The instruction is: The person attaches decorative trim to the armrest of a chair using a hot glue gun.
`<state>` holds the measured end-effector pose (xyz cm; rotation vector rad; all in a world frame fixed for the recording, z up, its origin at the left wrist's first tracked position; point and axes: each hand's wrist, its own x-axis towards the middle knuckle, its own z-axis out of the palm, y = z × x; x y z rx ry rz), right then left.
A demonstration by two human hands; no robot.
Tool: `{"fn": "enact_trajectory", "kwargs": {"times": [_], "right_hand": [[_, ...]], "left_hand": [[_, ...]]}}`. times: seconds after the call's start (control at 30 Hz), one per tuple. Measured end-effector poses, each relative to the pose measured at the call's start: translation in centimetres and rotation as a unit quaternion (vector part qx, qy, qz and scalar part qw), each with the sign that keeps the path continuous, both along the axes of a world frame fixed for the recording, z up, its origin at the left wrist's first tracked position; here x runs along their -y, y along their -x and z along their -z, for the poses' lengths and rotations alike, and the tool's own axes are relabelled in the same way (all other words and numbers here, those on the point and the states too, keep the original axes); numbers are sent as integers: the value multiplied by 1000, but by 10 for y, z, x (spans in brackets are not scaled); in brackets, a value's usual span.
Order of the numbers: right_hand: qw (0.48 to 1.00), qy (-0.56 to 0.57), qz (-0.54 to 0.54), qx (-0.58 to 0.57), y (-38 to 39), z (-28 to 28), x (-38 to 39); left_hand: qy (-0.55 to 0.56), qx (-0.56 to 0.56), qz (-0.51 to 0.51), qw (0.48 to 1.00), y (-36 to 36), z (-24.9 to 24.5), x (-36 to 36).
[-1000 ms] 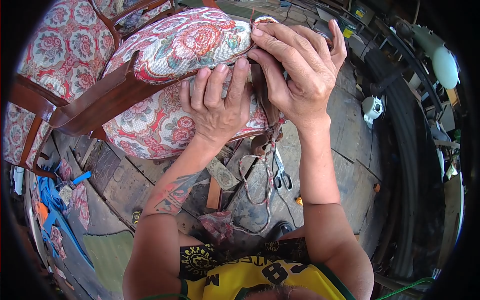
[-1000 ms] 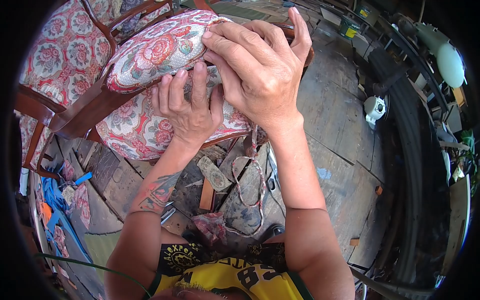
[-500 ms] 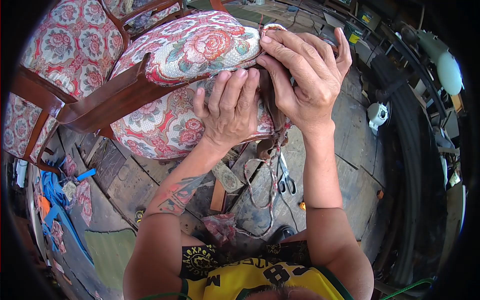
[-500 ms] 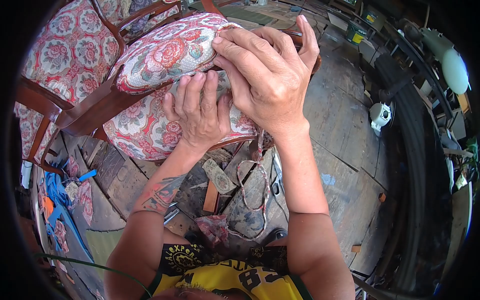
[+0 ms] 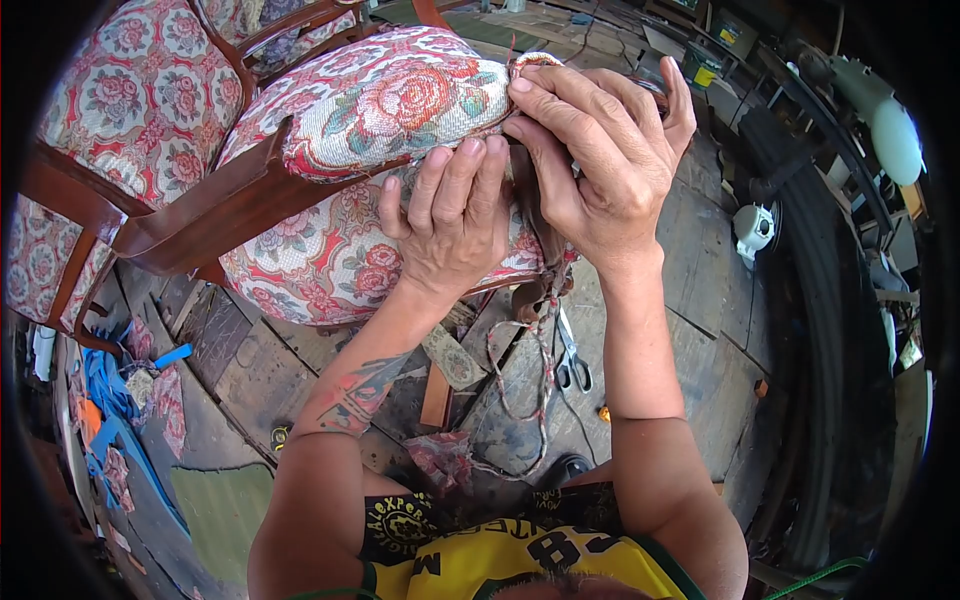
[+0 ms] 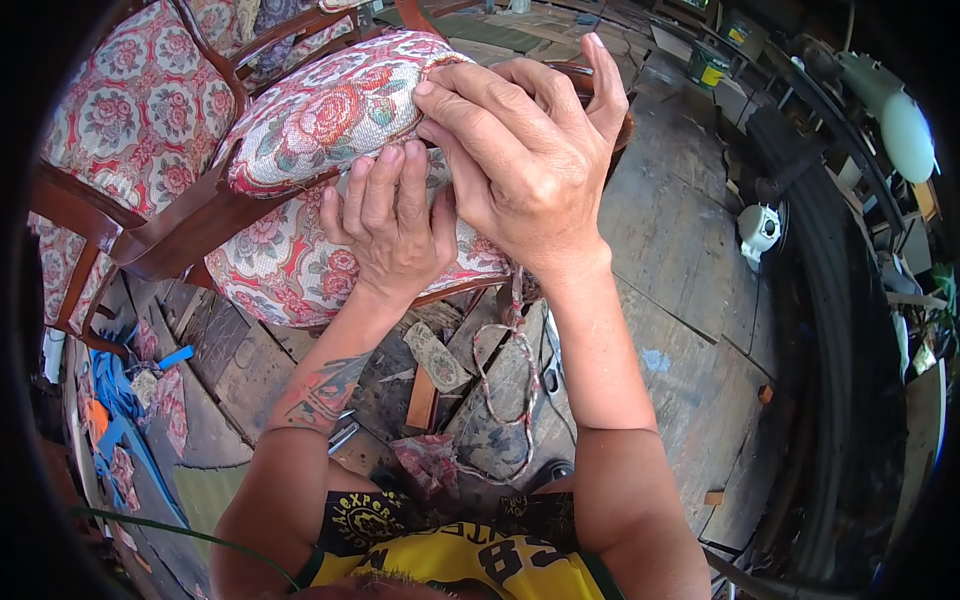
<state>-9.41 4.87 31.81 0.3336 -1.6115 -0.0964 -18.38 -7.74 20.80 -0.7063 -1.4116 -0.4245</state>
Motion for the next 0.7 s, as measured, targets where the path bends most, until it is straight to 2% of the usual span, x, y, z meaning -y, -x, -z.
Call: {"fn": "enact_trajectory", "kwargs": {"times": [0.1, 0.13, 0.17, 0.27, 0.3, 0.33, 0.43, 0.53, 0.7], "right_hand": [[1000, 4, -4, -1, 0, 1, 0], [1000, 7, -7, -1, 0, 0, 0], [1000, 9, -10, 4, -1, -1, 2], [1000, 17, -8, 10, -3, -2, 4], [1000, 17, -9, 12, -4, -3, 4], [1000, 19, -10, 10, -4, -3, 4], [1000, 21, -16, 11, -3, -4, 4], [999, 27, -18, 23, -6, -4, 6], [999, 25, 0, 43, -10, -7, 8]], "left_hand": [[14, 23, 7, 1000, -10, -5, 8], [9, 8, 41, 999, -15, -11, 12], [4, -7, 74, 997, -19, -20, 16], [5, -43, 76, 996, -29, -58, 31], [22, 16, 57, 998, -41, -74, 36], [24, 14, 56, 998, -44, -89, 40], [104, 133, 100, 981, -39, -121, 54], [161, 179, 148, 959, -34, -138, 63], [171, 189, 185, 949, -28, -146, 63]]}}
